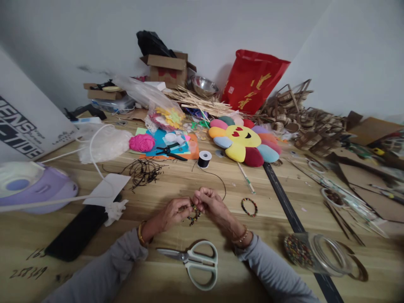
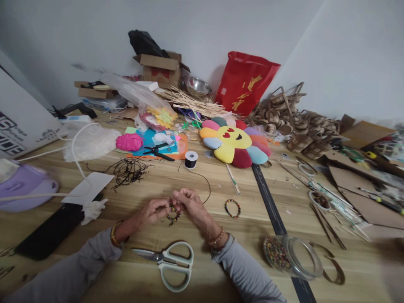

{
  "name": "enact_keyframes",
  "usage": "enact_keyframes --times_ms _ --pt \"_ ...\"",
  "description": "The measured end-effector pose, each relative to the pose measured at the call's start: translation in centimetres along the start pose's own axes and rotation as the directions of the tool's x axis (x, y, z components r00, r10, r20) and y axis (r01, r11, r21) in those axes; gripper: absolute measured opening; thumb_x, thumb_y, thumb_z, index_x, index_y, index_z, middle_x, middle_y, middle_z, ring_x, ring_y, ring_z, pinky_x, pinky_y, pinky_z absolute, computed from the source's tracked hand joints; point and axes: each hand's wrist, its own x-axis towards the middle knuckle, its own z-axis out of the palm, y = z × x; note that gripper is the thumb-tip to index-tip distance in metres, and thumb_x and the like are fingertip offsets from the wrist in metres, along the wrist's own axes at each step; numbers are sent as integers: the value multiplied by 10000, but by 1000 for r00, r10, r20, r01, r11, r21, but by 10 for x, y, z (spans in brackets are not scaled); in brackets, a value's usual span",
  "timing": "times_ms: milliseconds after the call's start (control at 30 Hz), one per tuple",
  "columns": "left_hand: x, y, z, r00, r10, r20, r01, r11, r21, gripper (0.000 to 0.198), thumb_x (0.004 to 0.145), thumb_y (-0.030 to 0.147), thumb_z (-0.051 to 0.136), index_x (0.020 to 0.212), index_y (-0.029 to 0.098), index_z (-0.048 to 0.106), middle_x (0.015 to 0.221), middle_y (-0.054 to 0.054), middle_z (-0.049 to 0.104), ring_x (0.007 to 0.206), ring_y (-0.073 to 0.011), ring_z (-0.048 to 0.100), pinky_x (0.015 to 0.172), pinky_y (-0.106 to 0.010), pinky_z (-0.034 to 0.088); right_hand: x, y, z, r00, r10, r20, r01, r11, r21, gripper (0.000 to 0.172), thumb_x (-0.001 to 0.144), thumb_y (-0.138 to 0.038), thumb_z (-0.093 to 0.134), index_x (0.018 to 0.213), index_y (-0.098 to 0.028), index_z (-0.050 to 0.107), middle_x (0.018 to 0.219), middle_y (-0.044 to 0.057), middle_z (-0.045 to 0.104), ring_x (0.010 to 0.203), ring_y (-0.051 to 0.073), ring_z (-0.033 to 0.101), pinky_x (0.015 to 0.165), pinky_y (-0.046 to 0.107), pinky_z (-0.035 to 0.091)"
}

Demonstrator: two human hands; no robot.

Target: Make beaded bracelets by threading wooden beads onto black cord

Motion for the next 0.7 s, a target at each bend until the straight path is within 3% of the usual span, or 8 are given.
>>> enact_keyframes --times_ms 200,467,700 --pt "-2 -8 1 997 53 51 -56 996 67 223 867 255 447 687 168 547 777 -35 614 733 -162 546 704 -256 418 -2 -5 6 997 -78 -12 76 993 -85 464 786 -523 637 563 -176 425 522 -55 440 419 51 361 416 199 299" --pt "1 -9 3 993 106 43 -111 984 142 240 874 214 419 648 178 493 693 -13 549 669 -146 497 662 -245 388 -1 -5 2 998 -25 -65 14 987 -158 494 759 -573 631 566 -179 404 530 -61 440 401 48 407 395 185 343" --pt "1 -8 3 996 84 36 -87 991 104 227 863 216 433 651 182 505 691 -8 553 666 -147 495 668 -252 392 0 -1 -2 997 -33 -65 23 987 -156 487 771 -578 619 572 -175 430 525 -60 436 400 44 382 389 179 322"
